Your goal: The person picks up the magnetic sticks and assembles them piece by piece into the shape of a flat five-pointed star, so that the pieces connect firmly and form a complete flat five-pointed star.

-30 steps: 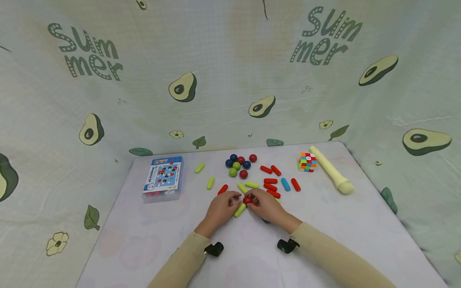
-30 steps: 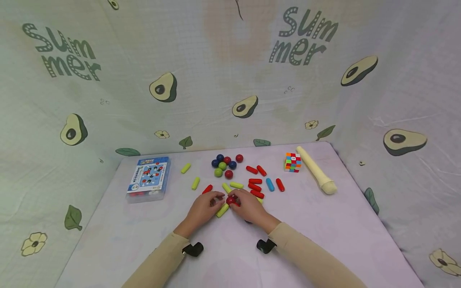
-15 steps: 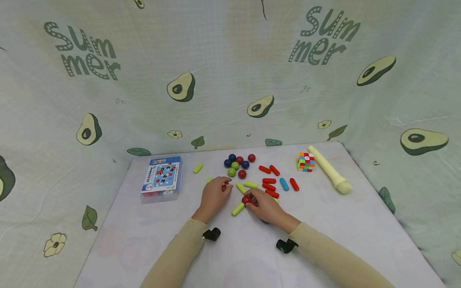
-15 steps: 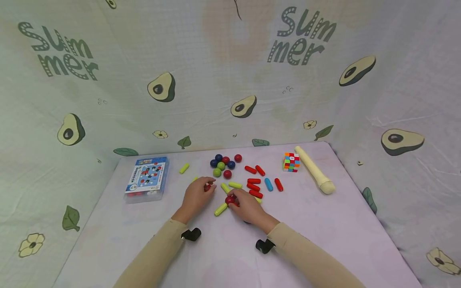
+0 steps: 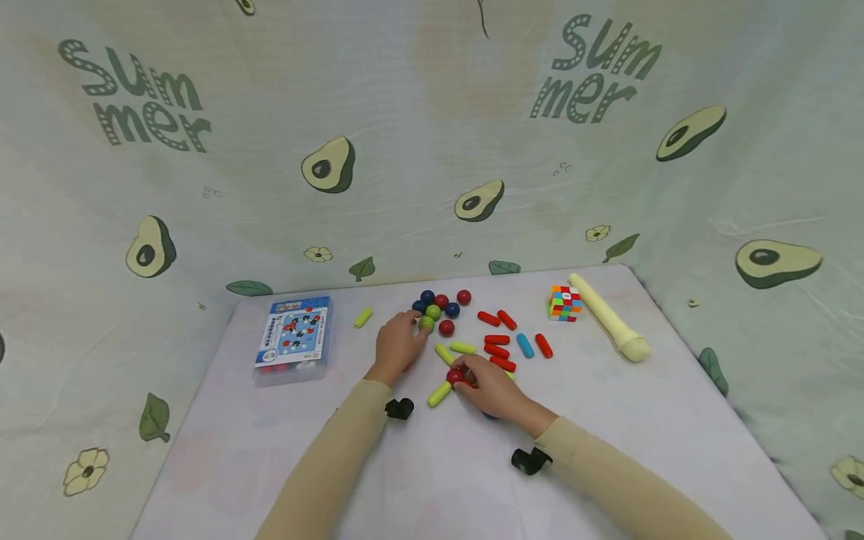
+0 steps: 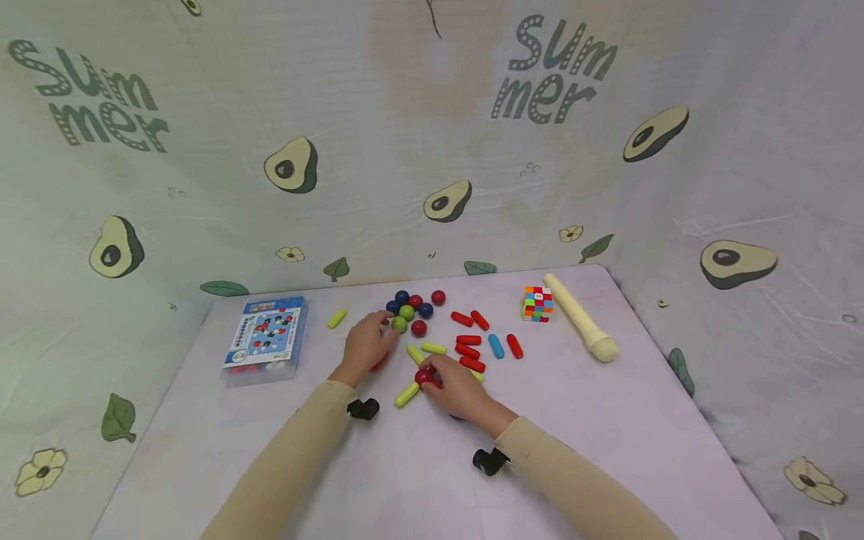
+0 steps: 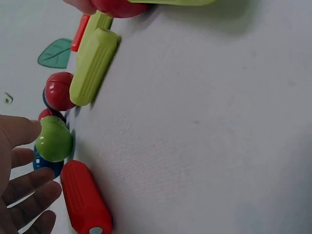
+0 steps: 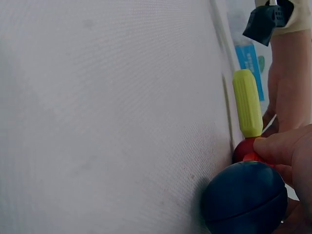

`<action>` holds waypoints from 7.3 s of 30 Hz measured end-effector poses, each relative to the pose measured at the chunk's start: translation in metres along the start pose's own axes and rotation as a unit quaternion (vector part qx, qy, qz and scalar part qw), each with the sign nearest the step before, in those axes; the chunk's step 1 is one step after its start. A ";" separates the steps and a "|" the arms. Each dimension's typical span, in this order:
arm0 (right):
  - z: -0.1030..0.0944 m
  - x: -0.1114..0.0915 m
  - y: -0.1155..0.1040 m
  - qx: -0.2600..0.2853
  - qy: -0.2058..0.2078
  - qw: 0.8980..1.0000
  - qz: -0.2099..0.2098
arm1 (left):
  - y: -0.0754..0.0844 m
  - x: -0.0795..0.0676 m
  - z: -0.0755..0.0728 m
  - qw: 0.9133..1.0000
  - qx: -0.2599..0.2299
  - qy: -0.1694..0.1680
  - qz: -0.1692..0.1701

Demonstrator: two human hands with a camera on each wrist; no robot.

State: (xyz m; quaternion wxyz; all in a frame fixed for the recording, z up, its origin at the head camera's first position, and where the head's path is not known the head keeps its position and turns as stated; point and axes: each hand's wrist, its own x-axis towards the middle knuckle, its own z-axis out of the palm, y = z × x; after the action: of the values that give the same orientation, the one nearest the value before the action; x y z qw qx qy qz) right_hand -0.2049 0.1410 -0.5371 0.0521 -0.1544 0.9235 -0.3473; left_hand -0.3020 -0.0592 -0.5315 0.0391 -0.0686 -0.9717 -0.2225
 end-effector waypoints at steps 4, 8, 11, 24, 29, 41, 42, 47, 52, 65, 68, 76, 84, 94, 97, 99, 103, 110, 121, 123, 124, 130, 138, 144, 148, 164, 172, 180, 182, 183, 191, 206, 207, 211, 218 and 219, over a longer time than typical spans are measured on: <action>0.000 -0.001 0.000 0.009 0.002 1.000 -0.005 | 0.000 0.006 0.001 1.000 -0.013 -0.006 -0.007; 0.000 -0.002 0.000 0.015 0.003 1.000 -0.006 | 0.001 0.009 0.004 1.000 -0.020 -0.007 -0.001; 0.000 -0.002 0.000 0.016 0.000 1.000 -0.005 | 0.002 0.011 0.006 1.000 -0.019 -0.010 0.000; -0.002 0.000 0.001 0.016 -0.006 1.000 -0.005 | 0.000 0.009 0.009 1.000 0.003 0.001 0.016; -0.002 0.000 0.003 0.013 -0.008 1.000 -0.001 | -0.002 0.002 0.009 0.999 0.027 0.016 0.029; -0.004 0.000 0.001 0.020 -0.010 1.000 0.001 | 0.000 -0.038 -0.002 0.996 -0.010 0.034 0.080; -0.004 0.000 0.001 0.021 -0.011 1.000 0.000 | 0.000 -0.043 -0.003 0.996 -0.013 0.032 0.084; -0.003 0.000 0.002 0.020 -0.009 1.000 -0.004 | -0.007 -0.066 -0.005 0.995 -0.031 0.022 0.093; -0.004 -0.001 0.001 0.018 -0.005 1.000 -0.010 | -0.011 -0.087 -0.010 0.995 -0.043 -0.005 0.088; -0.004 -0.002 0.001 0.018 -0.007 1.000 -0.002 | -0.018 -0.118 -0.021 0.988 -0.084 -0.121 0.037; -0.004 -0.001 0.002 0.017 -0.005 1.000 -0.002 | -0.019 -0.121 -0.027 0.983 -0.097 -0.151 0.043; -0.003 -0.001 0.004 0.017 -0.005 1.000 -0.008 | -0.019 -0.123 -0.026 0.977 -0.120 -0.170 0.048; -0.003 -0.003 0.004 0.019 -0.010 1.000 -0.008 | -0.019 -0.126 -0.023 0.977 -0.128 -0.165 0.048; -0.025 -0.027 0.008 0.016 -0.064 0.998 0.022 | -0.019 -0.126 -0.024 0.977 -0.125 -0.169 0.028; -0.031 -0.036 0.013 0.007 -0.085 0.996 0.020 | -0.020 -0.126 -0.025 0.977 -0.124 -0.169 0.024; -0.035 -0.040 0.015 0.007 -0.098 0.995 0.020 | -0.021 -0.126 -0.025 0.977 -0.124 -0.171 0.021; -0.038 -0.045 0.018 0.009 -0.110 0.994 0.012 | -0.023 -0.126 -0.024 0.978 -0.118 -0.170 0.018; -0.035 -0.045 0.020 0.000 -0.097 0.995 -0.002 | -0.023 -0.126 -0.027 0.977 -0.125 -0.169 0.018; -0.032 -0.043 0.021 0.011 -0.084 0.996 0.001 | -0.022 -0.127 -0.030 0.976 -0.137 -0.171 0.009; -0.032 -0.043 0.022 0.012 -0.083 0.996 0.000 | -0.023 -0.127 -0.030 0.976 -0.135 -0.171 0.009; -0.032 -0.043 0.022 0.013 -0.082 0.997 -0.001 | -0.023 -0.127 -0.030 0.976 -0.135 -0.170 0.009; -0.031 -0.042 0.024 0.018 -0.080 0.997 -0.001 | -0.023 -0.126 -0.031 0.976 -0.138 -0.169 0.011; -0.029 -0.043 0.024 0.024 -0.075 0.997 0.003 | -0.023 -0.127 -0.032 0.975 -0.136 -0.177 0.007; -0.030 -0.041 0.023 0.028 -0.077 0.997 0.010 | -0.023 -0.126 -0.033 0.974 -0.137 -0.179 0.006; -0.031 -0.037 0.021 0.041 -0.053 0.998 0.019 | -0.019 -0.122 -0.029 0.975 -0.145 -0.168 0.001; -0.020 0.016 0.004 0.045 -0.001 0.998 0.049 | 0.002 -0.077 -0.001 0.978 -0.159 -0.133 0.024; -0.015 0.038 0.001 0.013 -0.021 0.998 0.062 | 0.004 -0.071 0.002 0.971 -0.188 -0.144 0.029; -0.012 0.052 -0.001 -0.020 -0.012 0.998 0.056 | 0.003 -0.072 0.001 0.971 -0.192 -0.138 0.043; -0.010 0.055 -0.001 -0.032 -0.013 0.998 0.049 | 0.003 -0.072 0.000 0.971 -0.190 -0.136 0.046; -0.009 0.056 -0.002 -0.036 -0.014 0.998 0.048 | 0.003 -0.073 0.000 0.971 -0.190 -0.135 0.045; -0.009 0.058 -0.004 -0.041 -0.027 0.997 0.063 | 0.004 -0.073 -0.001 0.970 -0.194 -0.141 0.040; -0.020 0.050 -0.007 -0.059 -0.059 0.992 0.094 | 0.004 -0.073 0.000 0.970 -0.188 -0.149 0.043; -0.020 0.049 -0.007 -0.058 -0.062 0.992 0.095 | 0.004 -0.073 0.000 0.970 -0.184 -0.150 0.044; -0.021 0.048 -0.005 -0.060 -0.073 0.991 0.093 | 0.005 -0.072 0.000 0.972 -0.173 -0.153 0.050; -0.023 0.043 -0.002 -0.053 -0.082 0.992 0.079 | 0.007 -0.071 -0.001 0.975 -0.168 -0.138 0.049; -0.025 0.042 -0.002 -0.050 -0.081 0.992 0.079 | 0.007 -0.070 -0.001 0.976 -0.165 -0.136 0.048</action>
State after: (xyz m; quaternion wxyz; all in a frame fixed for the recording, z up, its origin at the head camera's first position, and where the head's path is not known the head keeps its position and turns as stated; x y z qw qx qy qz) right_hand -0.2491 0.1416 -0.5170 0.1466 -0.1111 0.9418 -0.2815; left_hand -0.2315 -0.0615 -0.5356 -0.0949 -0.1507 -0.9132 -0.3665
